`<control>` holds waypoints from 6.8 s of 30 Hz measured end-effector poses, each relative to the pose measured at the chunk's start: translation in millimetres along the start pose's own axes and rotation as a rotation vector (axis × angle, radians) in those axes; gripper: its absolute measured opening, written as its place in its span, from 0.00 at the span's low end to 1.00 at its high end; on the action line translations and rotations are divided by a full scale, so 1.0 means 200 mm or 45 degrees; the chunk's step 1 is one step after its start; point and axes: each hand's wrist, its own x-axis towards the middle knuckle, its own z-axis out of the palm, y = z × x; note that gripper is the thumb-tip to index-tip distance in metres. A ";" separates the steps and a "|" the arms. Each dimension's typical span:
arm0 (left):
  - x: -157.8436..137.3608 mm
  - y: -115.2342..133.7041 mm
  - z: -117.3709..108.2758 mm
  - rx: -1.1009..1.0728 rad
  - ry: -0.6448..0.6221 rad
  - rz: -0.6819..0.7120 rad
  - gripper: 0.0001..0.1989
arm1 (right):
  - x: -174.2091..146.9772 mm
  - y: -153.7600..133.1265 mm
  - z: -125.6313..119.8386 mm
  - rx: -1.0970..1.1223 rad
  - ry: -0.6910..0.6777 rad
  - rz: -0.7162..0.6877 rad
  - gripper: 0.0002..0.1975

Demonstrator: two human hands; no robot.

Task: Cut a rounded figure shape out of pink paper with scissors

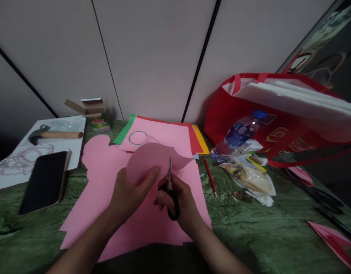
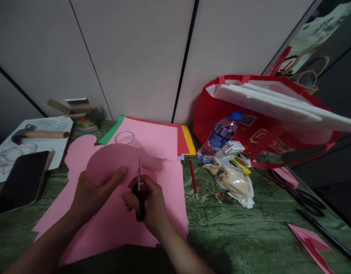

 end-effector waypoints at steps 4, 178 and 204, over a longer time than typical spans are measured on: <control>0.01 0.00 -0.01 -0.014 -0.087 -0.017 0.13 | 0.01 0.00 -0.01 -0.028 0.022 -0.030 0.09; 0.07 -0.03 -0.07 0.253 -0.100 0.207 0.16 | 0.02 -0.03 -0.05 -0.198 0.058 -0.101 0.11; 0.09 -0.03 -0.08 0.189 -0.058 0.242 0.18 | 0.02 -0.07 -0.02 -0.152 0.111 0.000 0.10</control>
